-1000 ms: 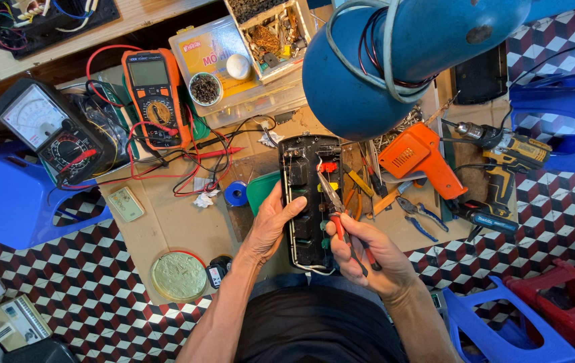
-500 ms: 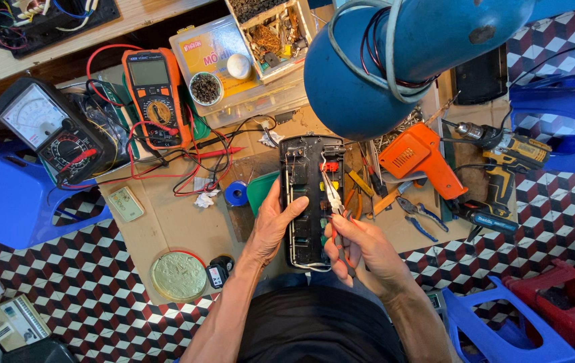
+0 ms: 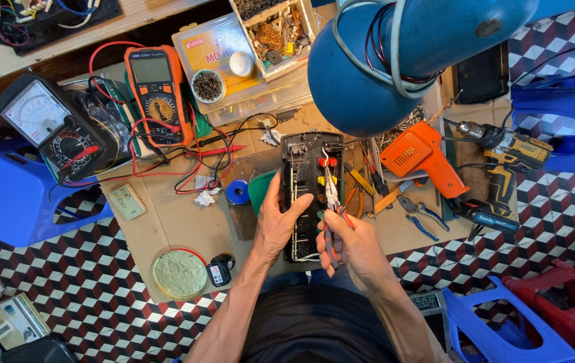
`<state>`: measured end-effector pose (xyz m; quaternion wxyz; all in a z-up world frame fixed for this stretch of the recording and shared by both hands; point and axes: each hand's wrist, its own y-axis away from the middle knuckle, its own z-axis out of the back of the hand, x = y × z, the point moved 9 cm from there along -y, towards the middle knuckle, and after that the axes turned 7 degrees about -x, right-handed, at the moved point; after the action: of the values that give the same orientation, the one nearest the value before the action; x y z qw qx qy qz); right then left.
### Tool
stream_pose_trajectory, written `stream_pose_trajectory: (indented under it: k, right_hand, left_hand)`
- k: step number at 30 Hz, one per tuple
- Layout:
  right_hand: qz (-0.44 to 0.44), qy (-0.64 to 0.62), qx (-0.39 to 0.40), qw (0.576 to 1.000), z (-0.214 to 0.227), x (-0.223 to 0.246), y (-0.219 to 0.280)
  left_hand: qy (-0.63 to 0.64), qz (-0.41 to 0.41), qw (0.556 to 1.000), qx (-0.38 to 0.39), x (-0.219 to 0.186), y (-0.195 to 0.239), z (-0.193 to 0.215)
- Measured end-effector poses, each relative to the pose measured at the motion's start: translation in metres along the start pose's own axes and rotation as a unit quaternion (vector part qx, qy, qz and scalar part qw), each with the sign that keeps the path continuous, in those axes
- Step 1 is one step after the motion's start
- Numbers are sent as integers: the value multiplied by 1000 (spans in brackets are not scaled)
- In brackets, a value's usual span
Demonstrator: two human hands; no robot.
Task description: The person works on an open electronic device on a cluttered workbench. They apply blue tape to a component, use a heat gun to warm a section, and manipulate internal wires with pliers and their hands.
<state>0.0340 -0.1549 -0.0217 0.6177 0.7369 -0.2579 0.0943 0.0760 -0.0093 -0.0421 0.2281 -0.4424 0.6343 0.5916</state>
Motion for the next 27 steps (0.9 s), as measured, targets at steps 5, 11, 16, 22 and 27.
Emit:
stream_pose_trajectory:
  k: [5,11,16,22,27]
  right_hand:
    - [9,7,-33,999,-2,-6,-6]
    - [-20,52,-57,997,-3,-18,-13]
    - [-75,88,-38,993,8,-16,-7]
    - [-100,68,-13,993,25,-20,7]
    - [-63,56,-54,995,60,-45,10]
  left_hand:
    - [-34,2,999,-20,-2,1,1]
    - [-63,13,997,-31,9,1,11]
    - [-76,15,997,-24,28,-7,20]
    - [-76,39,996,-19,48,-20,29]
    - [-92,38,995,14,54,-40,37]
